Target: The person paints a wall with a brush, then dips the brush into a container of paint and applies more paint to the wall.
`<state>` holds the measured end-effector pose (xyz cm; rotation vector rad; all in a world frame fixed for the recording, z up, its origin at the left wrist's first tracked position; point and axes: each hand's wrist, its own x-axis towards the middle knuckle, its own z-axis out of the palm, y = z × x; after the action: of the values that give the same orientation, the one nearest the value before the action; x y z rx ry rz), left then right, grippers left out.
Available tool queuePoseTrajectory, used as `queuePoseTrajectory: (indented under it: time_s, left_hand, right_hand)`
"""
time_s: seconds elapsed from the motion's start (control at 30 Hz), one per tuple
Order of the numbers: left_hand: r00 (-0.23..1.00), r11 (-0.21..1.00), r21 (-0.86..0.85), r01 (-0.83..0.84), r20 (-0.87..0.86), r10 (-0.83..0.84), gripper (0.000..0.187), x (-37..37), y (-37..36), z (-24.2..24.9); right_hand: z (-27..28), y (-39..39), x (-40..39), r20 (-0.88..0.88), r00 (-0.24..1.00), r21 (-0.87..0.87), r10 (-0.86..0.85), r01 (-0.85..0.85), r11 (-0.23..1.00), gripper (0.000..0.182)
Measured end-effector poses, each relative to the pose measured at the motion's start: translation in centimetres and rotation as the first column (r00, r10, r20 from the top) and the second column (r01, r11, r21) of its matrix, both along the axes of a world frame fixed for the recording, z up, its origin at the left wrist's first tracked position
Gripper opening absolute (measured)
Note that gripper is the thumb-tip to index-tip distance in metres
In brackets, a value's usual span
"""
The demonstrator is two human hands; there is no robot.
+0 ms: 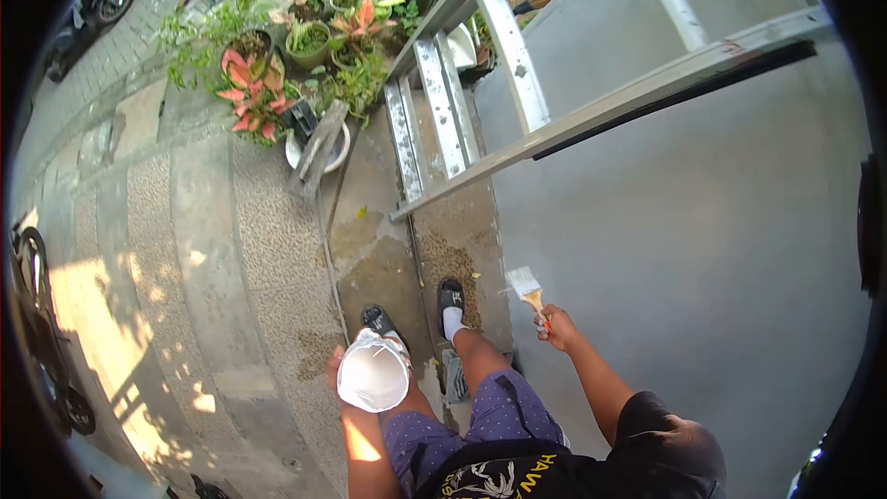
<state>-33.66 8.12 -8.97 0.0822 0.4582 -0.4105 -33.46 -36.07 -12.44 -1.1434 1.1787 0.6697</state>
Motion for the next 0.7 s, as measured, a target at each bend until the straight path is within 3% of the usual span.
queuePoseTrajectory:
  time_s: [0.1,0.17,0.23,0.37,0.47,0.5,0.6,0.7]
  left_hand:
    - [0.999,0.978,0.207,0.028,0.039,-0.037,0.067,0.9,2.0,3.9]
    - [0.99,0.951,0.306,0.051,0.11,-0.088,0.067,2.2,2.9,7.0]
    - [0.963,0.984,0.143,0.103,0.235,-0.135,0.068,4.0,2.5,10.5]
    - [0.948,0.966,0.139,0.218,0.205,-0.244,0.071,7.1,-0.1,17.2]
    - [0.895,0.938,0.078,0.337,0.284,-0.345,0.072,8.8,-3.3,19.6]
    - [0.838,0.92,0.047,0.389,0.397,-0.375,0.075,9.2,-4.5,19.8]
    - [0.783,0.874,-0.037,0.484,0.466,-0.413,0.084,10.1,-8.7,20.1]
    - [0.735,0.833,-0.074,0.548,0.519,-0.437,0.085,10.2,-12.6,20.4]
  right_hand:
    - [4.5,0.4,-3.2,0.119,0.99,0.015,-0.081,0.08,0.997,0.021]
    - [5.8,0.4,-5.4,0.143,0.986,-0.094,-0.087,0.101,0.99,0.017]
    - [6.8,0.0,-7.6,0.217,0.955,0.015,-0.203,0.205,0.979,0.018]
    - [9.7,1.8,-9.9,0.252,0.847,0.211,-0.468,0.424,0.881,0.025]
    - [10.5,2.1,-10.9,0.33,0.789,0.309,-0.518,0.428,0.849,0.029]
    - [10.5,1.7,-11.0,0.336,0.774,0.326,-0.537,0.439,0.837,0.029]
    - [10.2,1.0,-11.8,0.394,0.747,0.292,-0.535,0.451,0.844,0.025]
    - [10.9,-0.3,-12.1,0.407,0.753,0.274,-0.516,0.439,0.856,0.035]
